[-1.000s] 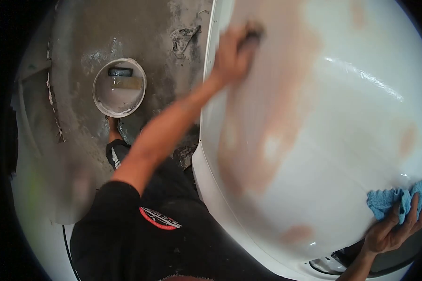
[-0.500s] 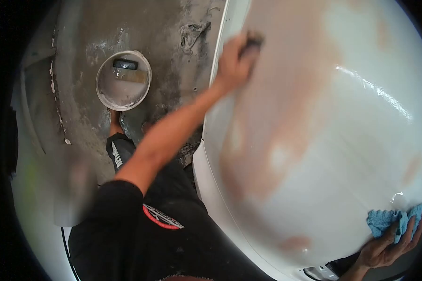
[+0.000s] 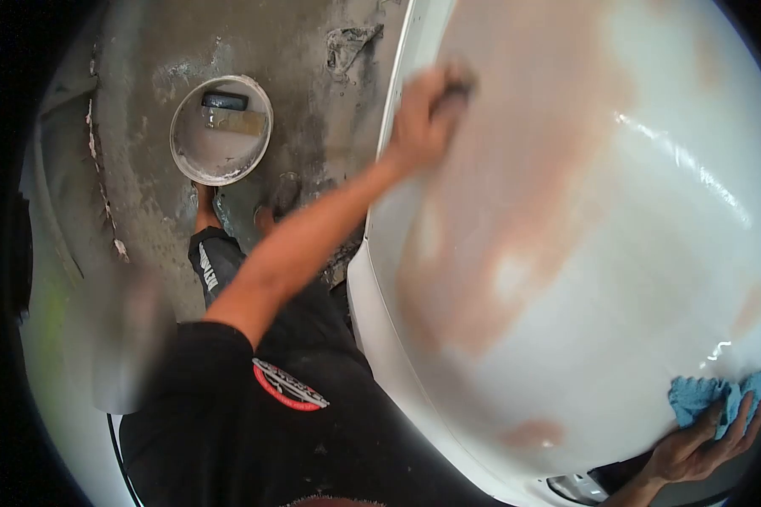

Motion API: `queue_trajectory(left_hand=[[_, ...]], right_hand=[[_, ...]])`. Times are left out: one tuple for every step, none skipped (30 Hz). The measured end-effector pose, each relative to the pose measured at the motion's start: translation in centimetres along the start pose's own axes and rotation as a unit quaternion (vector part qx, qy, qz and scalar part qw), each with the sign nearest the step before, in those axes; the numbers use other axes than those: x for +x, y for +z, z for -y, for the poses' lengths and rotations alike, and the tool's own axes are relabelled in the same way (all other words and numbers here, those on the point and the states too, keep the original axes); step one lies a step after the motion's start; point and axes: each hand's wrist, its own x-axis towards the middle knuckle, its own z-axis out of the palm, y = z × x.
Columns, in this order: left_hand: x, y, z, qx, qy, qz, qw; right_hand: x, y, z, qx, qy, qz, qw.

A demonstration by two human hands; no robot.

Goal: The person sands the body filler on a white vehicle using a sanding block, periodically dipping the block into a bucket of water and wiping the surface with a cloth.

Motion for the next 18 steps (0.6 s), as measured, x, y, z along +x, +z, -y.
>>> queue_trajectory(left_hand=[[3.0,1.1,3.8,0.041,-0.042,-0.039,0.998],[5.3,1.0,4.2,0.038,-0.055,-0.062,0.996],[5.3,0.9,4.0,0.020,-0.088,-0.054,0.994],[4.7,0.8,3.8,0.004,-0.123,-0.043,0.991],[2.0,0.7,2.6,0.002,-0.083,-0.025,0.996],[-2.1,0.4,0.3,0.001,-0.041,-0.009,0.999],[-6.4,-1.1,-3.3,-0.032,-0.042,0.099,0.994],[-10.9,-1.5,-6.3,-0.024,-0.042,0.068,0.997],[-15.4,-1.8,-9.2,-0.016,-0.041,0.036,0.998],[-15.8,-1.8,-8.7,-0.024,-0.020,0.046,0.998],[-16.5,-1.7,-7.4,-0.032,0.001,0.056,0.998],[-16.6,-1.3,-6.1,-0.040,0.022,0.064,0.997],[-12.7,-1.4,-4.3,0.042,0.003,0.113,0.993],[-8.4,-0.2,-1.1,0.054,0.038,0.034,0.997],[-3.4,0.0,1.5,0.025,0.052,0.003,0.998],[0.7,0.5,3.8,0.055,0.072,-0.033,0.995],[2.9,0.5,5.1,0.046,0.038,-0.028,0.998],[3.6,0.6,5.4,0.037,0.002,-0.022,0.999]], right_hand=[[0.0,0.3,0.3,0.009,0.005,-0.015,1.000],[0.0,0.3,0.3,0.000,-0.001,-0.007,1.000],[0.0,0.2,0.2,-0.009,-0.007,0.001,1.000],[-0.1,0.1,0.0,-0.017,-0.012,0.011,1.000],[-0.1,0.0,-0.2,-0.028,-0.018,0.012,0.999],[-0.1,-0.1,-0.4,-0.039,-0.025,0.012,0.999],[-0.1,0.0,-0.3,-0.030,-0.019,0.009,0.999],[-0.2,0.2,-0.3,-0.020,-0.013,0.008,1.000],[-0.1,0.2,-0.1,-0.010,-0.013,0.000,1.000],[0.0,0.3,0.2,-0.002,-0.012,-0.009,1.000],[0.1,0.3,0.2,0.000,-0.012,-0.012,1.000],[0.1,0.3,0.2,0.002,-0.012,-0.015,1.000],[0.0,0.0,0.0,-0.001,-0.013,-0.012,1.000],[-0.1,0.3,-0.2,0.005,-0.006,-0.020,1.000],[-0.3,0.6,-0.4,0.010,0.001,-0.028,1.000],[-0.1,0.6,-0.3,-0.004,-0.007,-0.028,1.000],[0.1,0.7,-0.1,-0.019,-0.013,-0.030,0.999],[0.3,0.6,0.0,-0.034,-0.020,-0.029,0.999]])
